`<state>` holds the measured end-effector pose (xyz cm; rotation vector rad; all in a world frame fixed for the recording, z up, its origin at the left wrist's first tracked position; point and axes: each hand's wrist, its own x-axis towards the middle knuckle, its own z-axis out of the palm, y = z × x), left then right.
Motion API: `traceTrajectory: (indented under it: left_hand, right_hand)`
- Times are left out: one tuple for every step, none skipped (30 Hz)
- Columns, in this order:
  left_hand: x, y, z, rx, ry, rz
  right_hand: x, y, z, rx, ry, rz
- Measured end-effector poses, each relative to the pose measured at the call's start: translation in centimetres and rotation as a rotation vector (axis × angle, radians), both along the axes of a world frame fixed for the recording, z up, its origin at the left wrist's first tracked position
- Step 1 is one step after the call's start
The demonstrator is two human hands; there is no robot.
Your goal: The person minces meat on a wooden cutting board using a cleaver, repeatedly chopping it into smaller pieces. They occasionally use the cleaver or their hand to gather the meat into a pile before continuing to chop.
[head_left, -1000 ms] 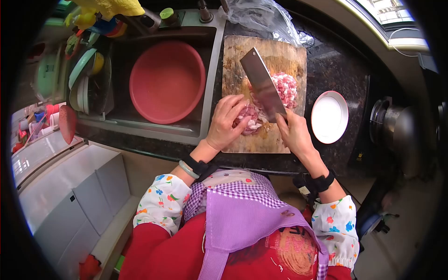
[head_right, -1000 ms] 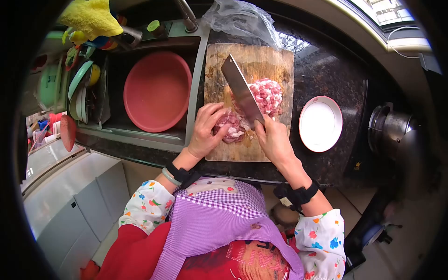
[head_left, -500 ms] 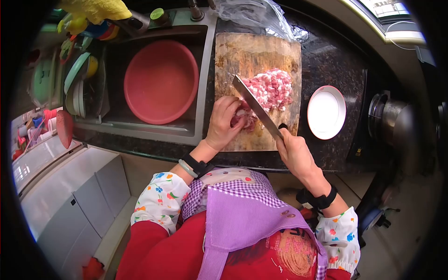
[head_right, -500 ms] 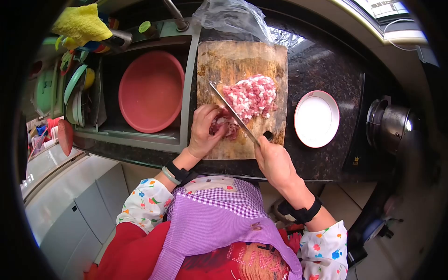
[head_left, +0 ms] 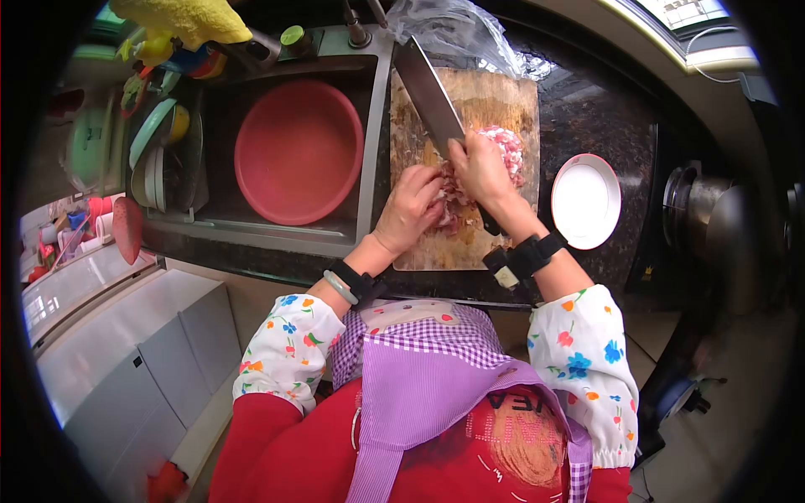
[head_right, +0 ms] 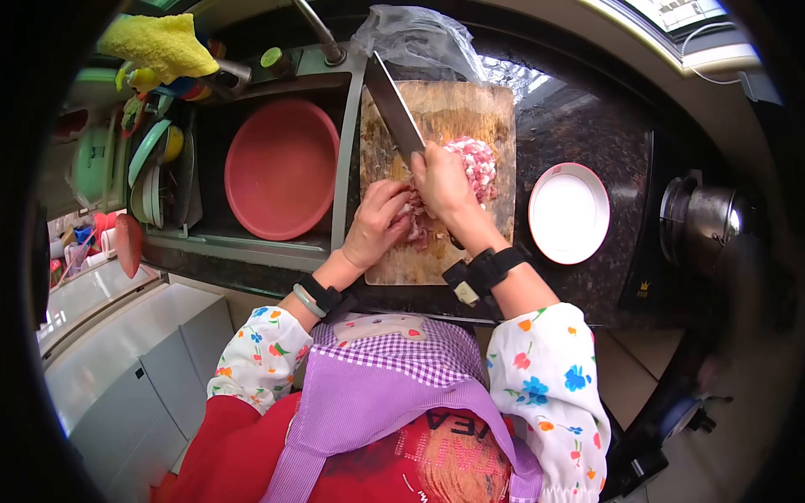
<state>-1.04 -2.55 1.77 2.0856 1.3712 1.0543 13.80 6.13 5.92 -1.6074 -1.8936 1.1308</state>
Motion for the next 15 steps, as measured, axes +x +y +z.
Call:
traceTrajectory:
  left_hand:
    - [-0.1,0.3,-0.1,0.008,0.008,-0.004]
    - [0.0,0.5,-0.4,-0.012,-0.034,0.012]
    - [0.2,0.5,-0.3,-0.013,-0.040,0.011]
    - [0.3,0.5,0.0,-0.013,-0.044,0.045]
    - [0.3,0.4,0.2,-0.014,-0.045,0.080]
    - [0.2,0.4,0.5,0.037,0.008,0.082]
    - [0.1,0.2,1.0,0.036,0.009,0.082]
    - [0.1,-0.1,1.8,0.017,0.026,0.039]
    - [0.2,-0.2,2.3,-0.001,0.041,-0.005]
    - [0.4,-0.3,2.6,0.001,0.040,-0.007]
    - [1.0,-0.3,2.9,0.046,0.077,-0.062]
    - [1.4,-0.2,3.0,0.091,0.116,-0.116]
    - [1.9,-0.1,2.6,0.093,0.117,-0.114]
    - [2.4,0.1,1.6,0.083,0.172,-0.069]
    - [2.8,0.5,1.3,0.072,0.225,-0.025]
  right_hand:
    - [1.1,0.5,0.0,-0.053,-0.057,0.003]
    - [2.5,0.4,-1.9,-0.036,-0.003,-0.006]
    - [3.8,0.2,-3.8,-0.024,0.051,-0.012]
    - [4.2,0.0,-2.0,-0.027,0.047,-0.012]
    - [4.9,-0.4,0.1,-0.271,0.190,-0.094]
    - [5.2,-0.9,2.1,-0.515,0.334,-0.176]
    - [5.7,-1.4,2.9,-0.589,0.408,-0.190]
    - [6.1,-1.6,3.2,-0.624,0.447,-0.207]
    - [6.5,-1.9,3.5,-0.658,0.486,-0.224]
    - [6.9,-2.4,3.8,-0.656,0.486,-0.226]
    - [7.1,-2.9,4.0,-0.618,0.493,-0.233]
    - [7.3,-3.3,4.2,-0.581,0.500,-0.238]
    - [7.4,-3.8,4.4,-0.580,0.500,-0.236]
    - [7.7,-4.3,4.5,-0.514,0.488,-0.228]
    - [7.9,-4.7,4.6,-0.449,0.475,-0.220]
